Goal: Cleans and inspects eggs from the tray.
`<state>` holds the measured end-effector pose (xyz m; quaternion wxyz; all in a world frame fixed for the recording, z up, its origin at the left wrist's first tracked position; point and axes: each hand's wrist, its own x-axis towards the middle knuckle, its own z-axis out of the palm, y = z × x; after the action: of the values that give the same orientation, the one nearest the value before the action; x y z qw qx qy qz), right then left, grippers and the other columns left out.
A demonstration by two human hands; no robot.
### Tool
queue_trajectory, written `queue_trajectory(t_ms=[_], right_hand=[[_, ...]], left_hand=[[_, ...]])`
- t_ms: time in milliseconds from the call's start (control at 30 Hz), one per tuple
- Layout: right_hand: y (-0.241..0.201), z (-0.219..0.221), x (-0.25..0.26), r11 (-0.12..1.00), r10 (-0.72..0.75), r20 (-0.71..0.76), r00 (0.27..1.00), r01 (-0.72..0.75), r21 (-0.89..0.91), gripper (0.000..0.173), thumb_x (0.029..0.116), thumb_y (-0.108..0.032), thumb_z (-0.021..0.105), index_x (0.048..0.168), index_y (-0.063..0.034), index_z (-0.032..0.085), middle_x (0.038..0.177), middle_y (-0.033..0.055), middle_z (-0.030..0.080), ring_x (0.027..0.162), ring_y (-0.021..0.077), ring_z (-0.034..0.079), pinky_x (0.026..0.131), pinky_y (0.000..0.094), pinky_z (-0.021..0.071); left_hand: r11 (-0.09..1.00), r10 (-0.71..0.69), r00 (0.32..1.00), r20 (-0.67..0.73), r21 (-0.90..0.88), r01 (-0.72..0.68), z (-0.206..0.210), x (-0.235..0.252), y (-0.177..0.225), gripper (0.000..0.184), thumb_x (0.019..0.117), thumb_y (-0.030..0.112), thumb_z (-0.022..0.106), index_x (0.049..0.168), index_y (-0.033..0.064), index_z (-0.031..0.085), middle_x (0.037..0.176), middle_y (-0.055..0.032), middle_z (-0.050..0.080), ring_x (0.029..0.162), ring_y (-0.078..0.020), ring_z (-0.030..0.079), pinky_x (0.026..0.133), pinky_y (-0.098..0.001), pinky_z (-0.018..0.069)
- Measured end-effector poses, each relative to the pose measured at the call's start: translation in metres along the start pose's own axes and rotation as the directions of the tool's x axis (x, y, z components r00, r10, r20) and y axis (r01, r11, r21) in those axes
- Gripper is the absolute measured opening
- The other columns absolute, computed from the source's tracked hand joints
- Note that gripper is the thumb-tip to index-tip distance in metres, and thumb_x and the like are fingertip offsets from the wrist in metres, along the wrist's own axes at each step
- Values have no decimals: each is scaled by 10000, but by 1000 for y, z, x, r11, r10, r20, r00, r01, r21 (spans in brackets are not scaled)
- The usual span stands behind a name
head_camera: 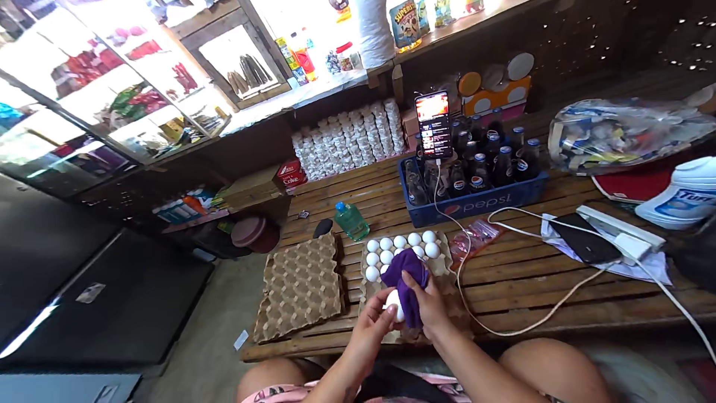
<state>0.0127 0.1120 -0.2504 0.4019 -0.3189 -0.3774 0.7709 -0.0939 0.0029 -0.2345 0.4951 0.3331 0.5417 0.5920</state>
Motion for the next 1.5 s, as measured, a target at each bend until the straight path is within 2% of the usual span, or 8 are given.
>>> queue_trajectory(t_ms=[167, 467, 600, 767, 1000, 1133, 1300, 1500], right_hand=[[10, 2, -13, 981, -171, 300, 938, 190, -34, 1094, 743, -344, 885, 1532, 53, 239, 1395, 126, 555, 1217, 92, 601, 1037, 273, 524], [-6, -6, 4, 997, -43, 61, 997, 47, -59, 648, 965, -194, 663, 1494, 33, 365, 1336, 136, 590, 1170, 95, 615, 1007, 268, 523], [7, -7, 1, 956, -200, 230, 953, 240, -166, 521, 958, -148, 646, 1409, 67, 498, 1327, 154, 615, 1191, 111, 619, 1034, 280, 517], [29, -8, 4, 671, -515, 456, 725, 673, -312, 405, 992, -225, 608, 1330, -7, 647, 1449, 239, 540, 1368, 289, 514, 1143, 439, 425], [-1, -2, -5, 967, -114, 227, 967, 160, -198, 504, 1047, -231, 520, 1418, 101, 448, 1286, 152, 624, 1126, 66, 636, 996, 241, 526], [22, -3, -5, 853, -339, 343, 876, 440, -281, 528, 1026, -266, 557, 1407, 97, 504, 1428, 241, 514, 1318, 181, 527, 1113, 306, 441], [33, -5, -1, 638, -557, 430, 710, 698, -325, 468, 1017, -366, 596, 1391, -85, 616, 1477, 257, 472, 1381, 268, 479, 1141, 407, 429], [15, -6, -2, 861, -420, 243, 874, 469, -200, 465, 991, -269, 616, 1312, 67, 603, 1371, 205, 555, 1278, 156, 545, 1079, 300, 470]], left_hand=[[999, 16, 989, -149, -35, -21, -1, 4, 7, 435, 1044, 201, 514, 1434, 16, 464, 1245, -105, 652, 1065, -184, 676, 912, -374, 584], [996, -37, 995, 94, -82, 44, -10, 0, 12, 486, 1009, 255, 582, 1421, 20, 477, 1229, -76, 663, 986, -170, 691, 842, -344, 596], [967, -71, 993, -89, -250, 47, -8, 12, 20, 438, 1079, 220, 404, 1467, 15, 394, 1182, -121, 671, 965, -192, 705, 846, -346, 602], [998, 19, 986, -167, -60, -29, -11, 19, 18, 437, 1100, 227, 335, 1478, 11, 382, 1155, -77, 675, 964, -139, 687, 833, -316, 586], [991, 114, 992, -58, 70, -110, -16, 16, 12, 430, 1025, 153, 551, 1392, -57, 471, 1230, -101, 647, 1046, -164, 667, 911, -349, 572], [992, 123, 975, -184, -10, -127, -12, 22, 20, 402, 1055, 93, 472, 1421, -66, 423, 1237, -125, 642, 1057, -176, 679, 947, -358, 574], [991, 129, 982, -136, -3, -131, -13, 23, 17, 432, 1030, 98, 523, 1429, -44, 438, 1263, -119, 626, 1051, -169, 670, 915, -340, 578], [991, 130, 991, -33, 34, -129, -8, 20, 12, 463, 969, 118, 645, 1374, -47, 492, 1226, -96, 643, 1013, -157, 676, 882, -332, 588]])
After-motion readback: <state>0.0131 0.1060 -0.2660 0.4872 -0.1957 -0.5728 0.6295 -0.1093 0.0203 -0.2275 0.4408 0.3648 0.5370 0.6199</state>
